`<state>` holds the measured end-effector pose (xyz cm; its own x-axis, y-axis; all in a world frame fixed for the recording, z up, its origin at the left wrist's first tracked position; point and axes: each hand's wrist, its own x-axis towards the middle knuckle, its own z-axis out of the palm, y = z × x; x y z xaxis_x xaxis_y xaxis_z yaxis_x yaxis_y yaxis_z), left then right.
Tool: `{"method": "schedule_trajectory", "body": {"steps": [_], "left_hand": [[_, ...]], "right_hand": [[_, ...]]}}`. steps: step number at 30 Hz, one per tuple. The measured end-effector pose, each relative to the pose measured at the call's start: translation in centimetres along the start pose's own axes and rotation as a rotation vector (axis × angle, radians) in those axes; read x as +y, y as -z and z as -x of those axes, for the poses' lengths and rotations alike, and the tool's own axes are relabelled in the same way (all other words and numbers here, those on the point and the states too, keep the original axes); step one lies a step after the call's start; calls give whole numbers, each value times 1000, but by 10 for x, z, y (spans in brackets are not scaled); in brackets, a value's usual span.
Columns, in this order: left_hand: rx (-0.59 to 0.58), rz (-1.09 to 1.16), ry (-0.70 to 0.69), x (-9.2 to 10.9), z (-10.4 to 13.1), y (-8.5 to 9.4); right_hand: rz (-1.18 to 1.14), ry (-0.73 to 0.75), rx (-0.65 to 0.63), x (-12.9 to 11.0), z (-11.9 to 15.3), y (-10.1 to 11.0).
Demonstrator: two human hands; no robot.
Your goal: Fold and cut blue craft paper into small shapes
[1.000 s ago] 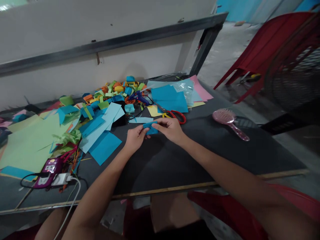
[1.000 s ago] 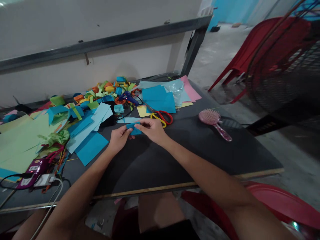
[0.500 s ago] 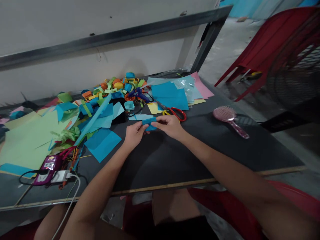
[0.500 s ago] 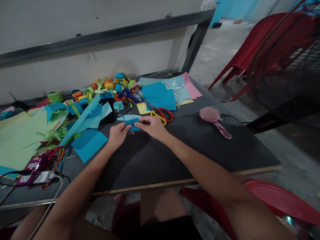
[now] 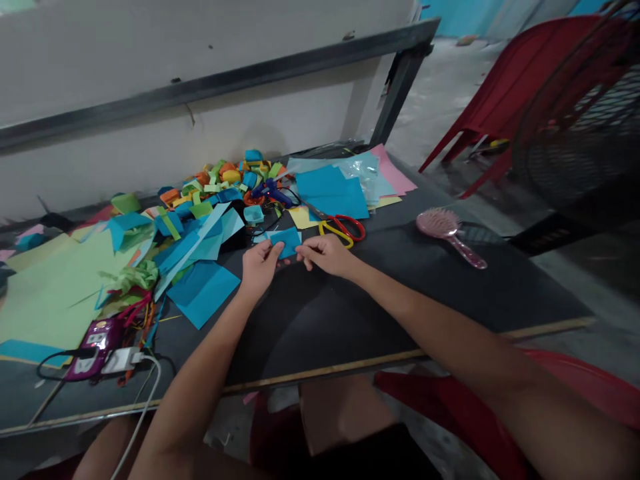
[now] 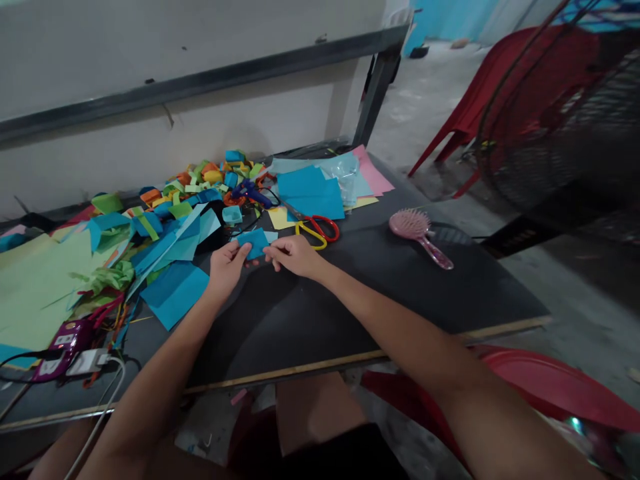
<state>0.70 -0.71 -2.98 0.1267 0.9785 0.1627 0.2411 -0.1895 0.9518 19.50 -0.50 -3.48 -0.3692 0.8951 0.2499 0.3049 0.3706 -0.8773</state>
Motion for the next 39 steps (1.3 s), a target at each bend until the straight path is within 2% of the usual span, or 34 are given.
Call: {"method": "schedule_trajectory", "body": {"steps": [3,6,11,18,21,25,27,31,33,37,39], "left_hand": [[-47,57,-12,-2,-2,0],[-88,56,-7,-8,-4,1],[-126,9,-5,-17,-6,1],[-133,-52,-11,-21,-7,3],[-163,-70,4,-20,-6,5],[-224,23,58,-18,-4,6],[-191,38,20,-16,-3,6],[-54,-113,-127,-14,-4,7],[-68,-167,-141,-15,-5,9],[-106,-173,-141,-19,-6,9],[-115,-169,-137,-19,-6,8]], "right_hand": [[20,35,37,-6,5,-3],[-26,-22,44,-6,6,-5],[-157,-177,-178,3,2,-5],[-63,-140,-206,9,-1,-3],[53,-141,-188,7,0,-3],[128,-127,-196,3,2,-2],[113,-138,-236,1,2,-1],[81,-164,-347,0,2,-2],[82,-121,-289,2,2,-5],[99,34,-9,7,3,-9],[92,66,24,7,4,-10]]}}
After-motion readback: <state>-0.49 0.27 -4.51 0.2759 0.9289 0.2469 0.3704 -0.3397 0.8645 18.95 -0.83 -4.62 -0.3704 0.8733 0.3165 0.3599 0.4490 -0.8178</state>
